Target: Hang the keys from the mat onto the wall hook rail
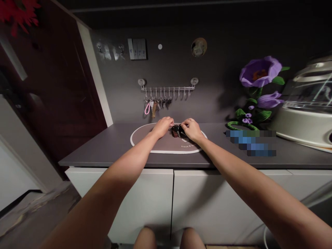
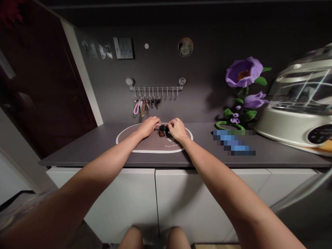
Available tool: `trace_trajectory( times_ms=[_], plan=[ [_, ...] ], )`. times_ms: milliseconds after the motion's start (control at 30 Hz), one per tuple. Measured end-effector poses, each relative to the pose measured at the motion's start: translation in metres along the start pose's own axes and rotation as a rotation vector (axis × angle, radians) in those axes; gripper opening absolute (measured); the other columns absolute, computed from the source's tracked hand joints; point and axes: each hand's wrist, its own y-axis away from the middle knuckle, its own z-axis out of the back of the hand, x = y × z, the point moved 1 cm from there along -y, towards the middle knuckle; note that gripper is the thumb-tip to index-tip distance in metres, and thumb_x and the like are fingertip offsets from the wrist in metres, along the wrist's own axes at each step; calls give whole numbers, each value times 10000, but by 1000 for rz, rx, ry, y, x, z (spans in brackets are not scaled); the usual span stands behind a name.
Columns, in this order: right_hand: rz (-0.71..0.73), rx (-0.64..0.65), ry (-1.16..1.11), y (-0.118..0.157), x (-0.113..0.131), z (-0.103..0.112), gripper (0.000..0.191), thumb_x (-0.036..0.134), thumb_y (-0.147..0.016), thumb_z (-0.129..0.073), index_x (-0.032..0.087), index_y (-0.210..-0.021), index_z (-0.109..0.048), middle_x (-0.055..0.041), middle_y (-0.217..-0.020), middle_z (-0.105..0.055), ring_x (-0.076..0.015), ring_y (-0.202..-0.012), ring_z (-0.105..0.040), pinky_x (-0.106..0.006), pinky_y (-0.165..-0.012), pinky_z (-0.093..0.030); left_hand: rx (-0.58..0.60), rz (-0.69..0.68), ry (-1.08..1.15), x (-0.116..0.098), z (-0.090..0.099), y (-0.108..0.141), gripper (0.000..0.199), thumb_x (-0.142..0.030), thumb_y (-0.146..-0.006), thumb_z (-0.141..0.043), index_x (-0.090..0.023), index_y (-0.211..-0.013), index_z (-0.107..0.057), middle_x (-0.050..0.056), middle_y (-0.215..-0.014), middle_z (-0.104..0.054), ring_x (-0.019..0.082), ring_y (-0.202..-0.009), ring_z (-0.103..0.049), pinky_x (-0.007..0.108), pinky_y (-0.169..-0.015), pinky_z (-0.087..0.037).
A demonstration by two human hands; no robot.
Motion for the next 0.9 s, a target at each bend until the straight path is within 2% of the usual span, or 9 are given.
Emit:
trace_trajectory(
  times_ms=[200, 533, 900],
  plan=[
    [26, 1, -17, 0, -1, -2, 179, 174, -741, -469, 148, -720, -645, -71, -834, -584, -160, -838, -521, -259, -804, -378, -87, 22, 68, 5, 2, -1, 146, -174, -826, -404, -178, -799, -548, 27, -799, -560, 144, -764, -490, 247, -691, -355],
    [96, -36, -59, 1, 2, -2, 166, 188, -742, -470, 164, -695, -627, -61, -799, -586, -161, -799, -522, -276, -771, -388, -235, 43, 130, 4, 11, -2, 193, -138, -835, -380, -176, -824, -569, 21, -814, -538, 122, -782, -513, 214, -699, -376],
    [199, -125, -145, 4, 14, 4, 185, 274, -811, -434, 174, -839, -587, -53, -826, -595, -152, -775, -523, -273, -729, -397, -398, 16, 174, 3, 14, -5, 174, -196, -850, -419, -153, -881, -585, 45, -843, -563, 118, -799, -538, 229, -749, -419]
  ],
)
